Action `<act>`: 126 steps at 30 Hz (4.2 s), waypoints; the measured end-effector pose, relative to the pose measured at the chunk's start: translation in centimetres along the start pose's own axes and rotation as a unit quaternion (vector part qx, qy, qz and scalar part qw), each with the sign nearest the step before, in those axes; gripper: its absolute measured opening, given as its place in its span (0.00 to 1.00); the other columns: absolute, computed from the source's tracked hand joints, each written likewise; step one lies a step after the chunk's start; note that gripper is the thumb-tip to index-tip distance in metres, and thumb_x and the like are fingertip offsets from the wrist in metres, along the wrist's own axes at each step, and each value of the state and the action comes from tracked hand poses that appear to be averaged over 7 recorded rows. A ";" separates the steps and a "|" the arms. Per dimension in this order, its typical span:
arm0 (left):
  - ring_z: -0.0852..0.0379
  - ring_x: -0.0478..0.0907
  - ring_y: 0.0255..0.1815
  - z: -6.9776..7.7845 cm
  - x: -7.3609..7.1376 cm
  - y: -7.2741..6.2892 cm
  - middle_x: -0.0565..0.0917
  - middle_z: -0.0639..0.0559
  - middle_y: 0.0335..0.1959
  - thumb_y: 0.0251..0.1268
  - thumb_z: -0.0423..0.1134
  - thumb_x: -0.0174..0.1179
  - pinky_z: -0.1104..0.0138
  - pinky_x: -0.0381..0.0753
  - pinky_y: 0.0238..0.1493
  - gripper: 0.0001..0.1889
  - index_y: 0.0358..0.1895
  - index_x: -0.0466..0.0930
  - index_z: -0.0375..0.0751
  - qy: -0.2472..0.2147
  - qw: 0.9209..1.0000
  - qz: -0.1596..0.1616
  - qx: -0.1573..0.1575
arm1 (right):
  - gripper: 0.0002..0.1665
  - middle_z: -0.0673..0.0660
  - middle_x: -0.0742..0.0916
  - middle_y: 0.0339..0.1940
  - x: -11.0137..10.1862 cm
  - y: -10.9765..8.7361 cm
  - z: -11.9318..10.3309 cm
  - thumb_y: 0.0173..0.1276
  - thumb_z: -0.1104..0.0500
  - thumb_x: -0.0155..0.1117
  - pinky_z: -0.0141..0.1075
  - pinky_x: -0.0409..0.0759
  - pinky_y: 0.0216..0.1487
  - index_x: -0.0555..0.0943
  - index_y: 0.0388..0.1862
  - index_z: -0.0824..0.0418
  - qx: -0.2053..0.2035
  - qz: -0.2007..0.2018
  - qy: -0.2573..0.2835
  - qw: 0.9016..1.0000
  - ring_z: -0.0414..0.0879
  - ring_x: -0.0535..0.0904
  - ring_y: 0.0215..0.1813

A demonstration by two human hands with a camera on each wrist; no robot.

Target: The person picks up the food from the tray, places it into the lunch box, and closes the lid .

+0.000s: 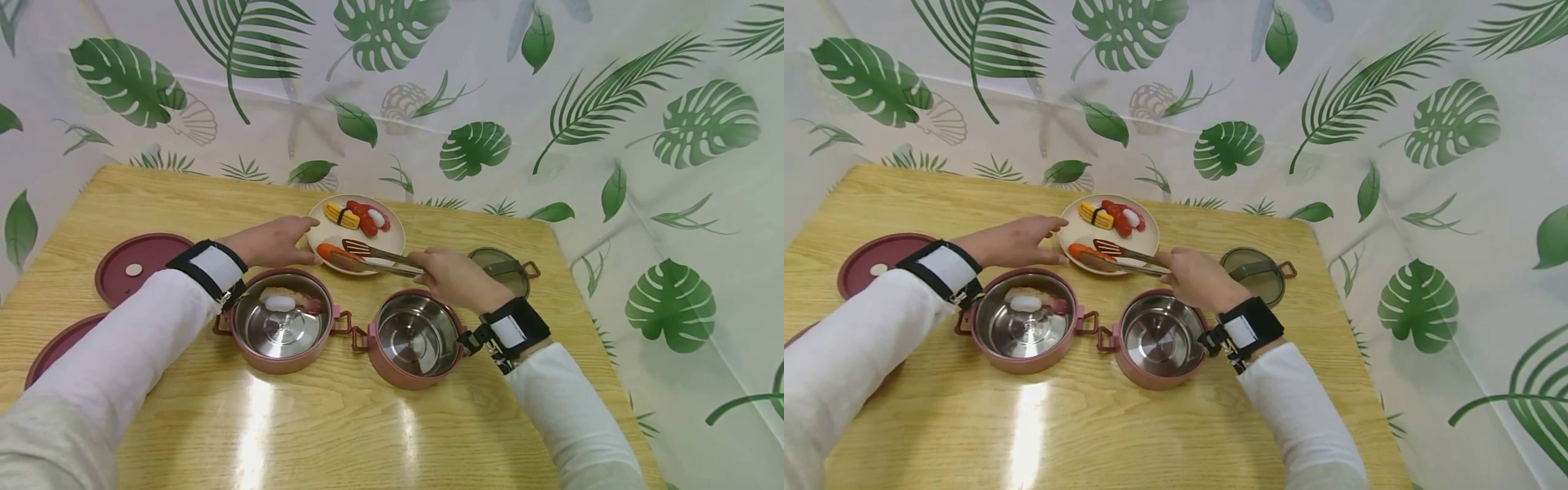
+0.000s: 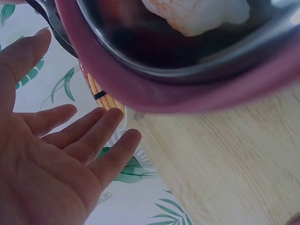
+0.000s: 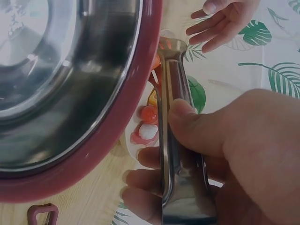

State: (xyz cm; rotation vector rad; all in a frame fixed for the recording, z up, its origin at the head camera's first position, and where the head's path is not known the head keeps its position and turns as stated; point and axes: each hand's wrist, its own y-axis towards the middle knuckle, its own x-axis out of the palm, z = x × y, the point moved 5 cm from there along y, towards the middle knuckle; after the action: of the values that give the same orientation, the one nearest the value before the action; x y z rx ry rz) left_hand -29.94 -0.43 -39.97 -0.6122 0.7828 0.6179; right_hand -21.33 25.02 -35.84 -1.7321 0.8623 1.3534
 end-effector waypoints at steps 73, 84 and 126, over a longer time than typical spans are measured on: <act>0.40 0.46 0.80 -2.1 5.3 -12.1 0.46 0.46 0.81 0.35 0.61 0.80 0.40 0.59 0.71 0.64 0.79 0.50 0.59 -0.102 0.982 0.101 0.121 | 0.21 0.51 0.84 0.37 -1.1 -2.9 -9.6 0.68 0.60 0.67 0.34 0.79 0.29 0.79 0.59 0.55 -0.143 0.040 -0.128 0.981 0.41 0.78 0.32; 0.41 0.49 0.79 -2.3 5.7 -12.1 0.46 0.47 0.81 0.38 0.62 0.78 0.43 0.63 0.71 0.64 0.80 0.48 0.56 -0.104 0.983 0.101 0.116 | 0.17 0.51 0.84 0.34 -0.4 -2.4 -10.1 0.68 0.58 0.67 0.32 0.67 0.18 0.79 0.56 0.53 -0.137 0.041 -0.169 0.975 0.42 0.77 0.30; 0.37 0.54 0.78 0.0 -3.3 -1.8 0.58 0.32 0.76 0.74 0.44 0.54 0.47 0.56 0.77 0.36 0.77 0.52 0.31 0.054 0.996 0.055 0.052 | 0.23 0.62 0.82 0.43 -0.6 2.0 0.0 0.74 0.58 0.59 0.45 0.80 0.38 0.73 0.64 0.64 0.082 0.031 -0.034 0.996 0.54 0.80 0.41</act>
State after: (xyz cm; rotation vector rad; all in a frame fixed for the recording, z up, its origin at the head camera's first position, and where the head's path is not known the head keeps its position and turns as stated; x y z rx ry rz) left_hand -30.50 -2.58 -36.93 -0.5130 0.9489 0.6456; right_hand -23.14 24.12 -35.60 -1.5369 0.9677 1.3356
